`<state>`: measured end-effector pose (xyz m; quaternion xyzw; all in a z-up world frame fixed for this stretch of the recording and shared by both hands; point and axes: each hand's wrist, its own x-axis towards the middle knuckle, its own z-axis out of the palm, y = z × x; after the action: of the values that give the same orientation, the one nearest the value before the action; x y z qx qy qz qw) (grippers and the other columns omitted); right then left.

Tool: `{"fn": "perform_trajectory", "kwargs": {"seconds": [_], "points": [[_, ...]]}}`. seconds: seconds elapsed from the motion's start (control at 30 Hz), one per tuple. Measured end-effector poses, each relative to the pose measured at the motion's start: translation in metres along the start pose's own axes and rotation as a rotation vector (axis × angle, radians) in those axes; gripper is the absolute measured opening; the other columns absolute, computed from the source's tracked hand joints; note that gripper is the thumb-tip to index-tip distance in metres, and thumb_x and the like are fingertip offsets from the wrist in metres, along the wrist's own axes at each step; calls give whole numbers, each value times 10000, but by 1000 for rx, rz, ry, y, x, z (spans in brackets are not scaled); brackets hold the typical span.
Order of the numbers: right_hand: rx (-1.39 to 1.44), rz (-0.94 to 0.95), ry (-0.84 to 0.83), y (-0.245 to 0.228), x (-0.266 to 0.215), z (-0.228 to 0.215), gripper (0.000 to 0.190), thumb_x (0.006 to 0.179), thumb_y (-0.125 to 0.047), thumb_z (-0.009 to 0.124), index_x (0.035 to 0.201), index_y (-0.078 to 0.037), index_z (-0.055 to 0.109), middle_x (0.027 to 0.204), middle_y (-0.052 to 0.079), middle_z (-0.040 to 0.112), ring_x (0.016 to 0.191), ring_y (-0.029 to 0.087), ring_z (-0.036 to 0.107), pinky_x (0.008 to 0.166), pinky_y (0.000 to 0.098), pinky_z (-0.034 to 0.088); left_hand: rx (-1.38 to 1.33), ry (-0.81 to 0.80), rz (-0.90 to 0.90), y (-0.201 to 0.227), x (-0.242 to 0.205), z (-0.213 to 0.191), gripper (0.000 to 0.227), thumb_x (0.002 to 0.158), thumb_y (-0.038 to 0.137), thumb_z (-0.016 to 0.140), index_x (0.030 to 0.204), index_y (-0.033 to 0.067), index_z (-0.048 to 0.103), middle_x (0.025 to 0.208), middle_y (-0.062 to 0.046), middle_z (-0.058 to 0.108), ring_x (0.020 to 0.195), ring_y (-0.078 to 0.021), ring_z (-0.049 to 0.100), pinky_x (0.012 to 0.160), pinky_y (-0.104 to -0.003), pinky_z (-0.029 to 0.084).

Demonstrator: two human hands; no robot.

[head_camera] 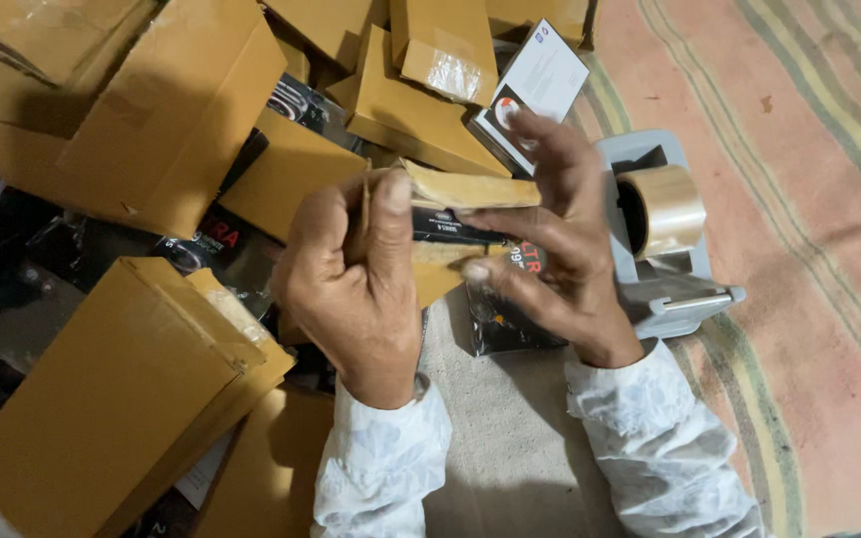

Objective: The person repeatedly places small black product boxes into brown cardboard shipping boxes, closes the flaps, and seals them with clear packing tape using a tape dispenser. Finished boxes are stacked on the right side of the table.

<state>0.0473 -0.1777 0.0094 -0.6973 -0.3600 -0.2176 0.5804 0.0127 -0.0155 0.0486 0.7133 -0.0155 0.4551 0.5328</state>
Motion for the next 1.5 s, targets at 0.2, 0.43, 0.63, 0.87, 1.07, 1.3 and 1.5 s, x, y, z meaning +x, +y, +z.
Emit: {"fn": "perform_trajectory", "kwargs": {"seconds": [0.2, 0.43, 0.63, 0.87, 1.07, 1.3, 1.5], "points": [[316, 151, 229, -20, -10, -13, 394, 959, -9, 797, 1318, -65, 644, 1393, 128, 598, 1203, 227, 647, 1044, 376, 572, -442, -30, 81, -2, -24, 9, 591, 959, 404, 841, 1328, 99, 494, 1159, -48, 635, 954, -121, 709, 778, -271, 636], [387, 265, 342, 6, 0, -17, 411, 1029, 47, 727, 1364, -53, 510, 1396, 130, 597, 1297, 191, 580, 1161, 332, 506, -311, -101, -128, -51, -37, 58, 685, 864, 307, 868, 1345, 20, 475, 1168, -91, 693, 976, -139, 714, 795, -239, 585], [351, 291, 393, -2, 7, -14, 430, 1039, -6, 727, 1402, -55, 502, 1391, 119, 556, 1305, 170, 540, 1186, 292, 452, -461, -218, -81, -66, -37, 49, 551, 1010, 220, 799, 1442, 22, 521, 1332, -98, 631, 1191, -150, 649, 974, -261, 600], [276, 151, 597, -11, 7, 4, 548, 884, -6, 802, 1313, -105, 475, 1254, 87, 540, 1210, 173, 563, 1090, 342, 526, -452, -287, -49, -46, -26, 37, 334, 1128, 278, 676, 1336, 39, 570, 1307, -70, 601, 1215, -150, 603, 1055, -265, 541], [266, 90, 450, 9, -8, -2, 223, 1048, -45, 761, 1174, -18, 579, 1314, 100, 573, 1150, 148, 576, 1090, 314, 495, -313, -258, 27, -39, -17, 30, 375, 1163, 406, 563, 1214, 36, 588, 1228, -43, 566, 1097, -129, 567, 986, -262, 475], [312, 42, 490, -6, -9, 6, 289, 1188, -341, 568, 1169, -53, 549, 1190, 106, 622, 1069, 149, 617, 1006, 290, 496, -303, -170, 33, -20, -19, 27, 347, 1130, 397, 581, 1051, 59, 573, 1185, -47, 572, 1024, -105, 558, 873, -241, 470], [162, 81, 498, -25, 1, 8, 311, 1166, -258, 513, 1365, -18, 516, 1195, 123, 633, 1089, 186, 655, 987, 306, 525, -556, -170, -56, -10, -17, 30, 453, 1057, 326, 600, 1357, 51, 399, 1231, -63, 577, 1081, -123, 586, 942, -276, 524]]}}
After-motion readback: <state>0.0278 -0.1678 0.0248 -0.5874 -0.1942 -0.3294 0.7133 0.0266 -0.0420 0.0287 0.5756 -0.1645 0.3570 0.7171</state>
